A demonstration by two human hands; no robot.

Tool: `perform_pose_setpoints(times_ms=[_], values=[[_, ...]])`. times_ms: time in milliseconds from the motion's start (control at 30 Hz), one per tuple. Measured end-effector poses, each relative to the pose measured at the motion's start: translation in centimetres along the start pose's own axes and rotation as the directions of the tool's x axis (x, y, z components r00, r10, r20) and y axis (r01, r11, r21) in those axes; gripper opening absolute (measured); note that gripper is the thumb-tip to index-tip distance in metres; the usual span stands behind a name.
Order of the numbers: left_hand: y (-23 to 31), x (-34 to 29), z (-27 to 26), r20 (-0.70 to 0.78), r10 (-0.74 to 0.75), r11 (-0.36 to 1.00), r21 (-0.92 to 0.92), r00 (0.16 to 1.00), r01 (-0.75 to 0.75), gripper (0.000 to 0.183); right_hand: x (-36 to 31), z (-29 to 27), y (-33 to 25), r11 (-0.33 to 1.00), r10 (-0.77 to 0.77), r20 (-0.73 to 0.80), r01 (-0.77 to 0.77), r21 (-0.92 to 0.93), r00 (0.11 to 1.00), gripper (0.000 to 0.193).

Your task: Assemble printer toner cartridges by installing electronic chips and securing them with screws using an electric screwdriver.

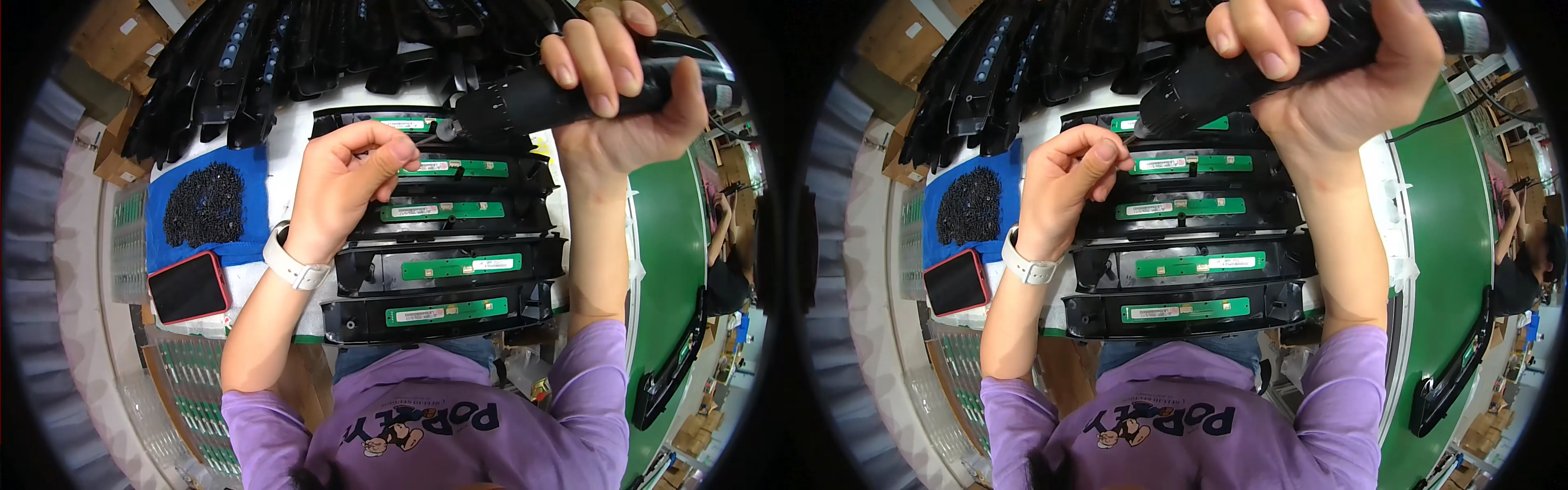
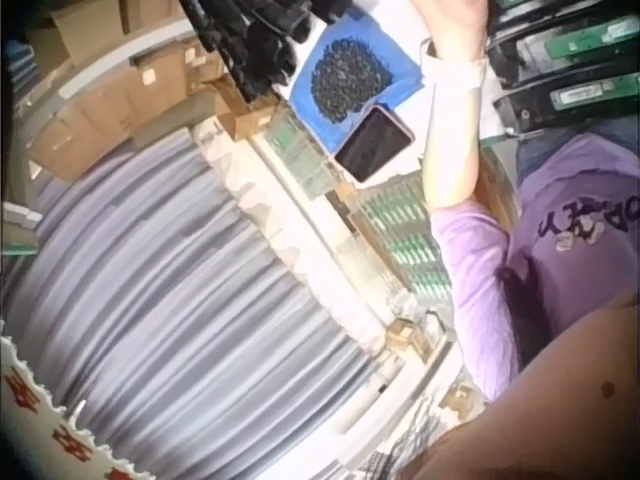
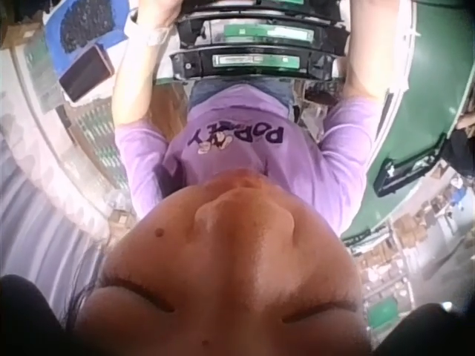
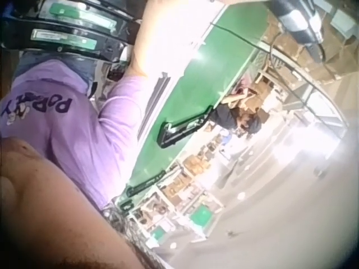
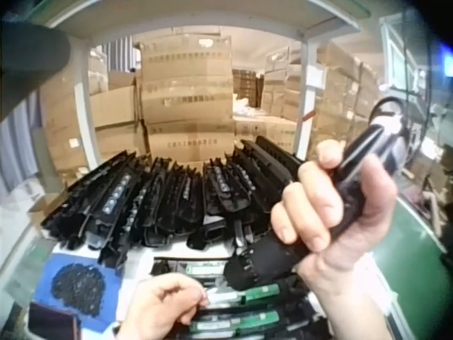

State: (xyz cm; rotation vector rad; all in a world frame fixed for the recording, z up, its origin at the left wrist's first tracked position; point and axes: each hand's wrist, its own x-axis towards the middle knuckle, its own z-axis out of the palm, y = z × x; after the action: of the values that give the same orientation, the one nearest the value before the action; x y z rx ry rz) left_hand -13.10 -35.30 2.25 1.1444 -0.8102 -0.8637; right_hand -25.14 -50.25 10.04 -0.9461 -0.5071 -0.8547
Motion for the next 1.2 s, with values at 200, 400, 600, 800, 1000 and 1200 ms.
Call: perform_pose_setpoints(times_ms=[200,400,600,800,1000,1200], values=[[0.1,-0.3,0.1,-0.007,-0.027,1.000,0.012,1.000,0.027,0.011,1.4,-0.9,-1.1,0.991,0.120,0.192,-0.128,0.027,0.974,0.036],[0.3,-0.4,-0.3,0.046,-0.047,0.998,0.052,0.998,0.044,0.011,0.8,-1.1,-1.0,0.990,0.133,0.145,-0.139,0.027,0.980,0.034],[-0.4,-0.3,-0.5,0.123,-0.055,0.998,0.048,0.991,0.049,0.013,-0.8,2.1,0.6,0.996,0.095,-0.162,-0.093,0.019,0.982,0.036],[-0.5,0.7,-1.5,-0.165,-0.036,0.998,-0.062,0.986,0.026,0.030,-0.9,0.7,1.3,0.928,0.296,-0.246,-0.338,-0.154,0.923,0.024],[-0.6,0.9,-1.5,-0.129,-0.063,0.994,-0.099,0.990,0.051,0.024,-0.9,-1.4,2.0,0.817,0.361,-0.085,-0.359,-0.451,0.929,0.027],[-0.5,0.7,-1.8,-0.057,-0.077,0.985,-0.156,0.995,0.067,0.023,-1.3,-1.8,3.1,0.840,0.313,0.020,-0.268,-0.471,0.949,0.024]])
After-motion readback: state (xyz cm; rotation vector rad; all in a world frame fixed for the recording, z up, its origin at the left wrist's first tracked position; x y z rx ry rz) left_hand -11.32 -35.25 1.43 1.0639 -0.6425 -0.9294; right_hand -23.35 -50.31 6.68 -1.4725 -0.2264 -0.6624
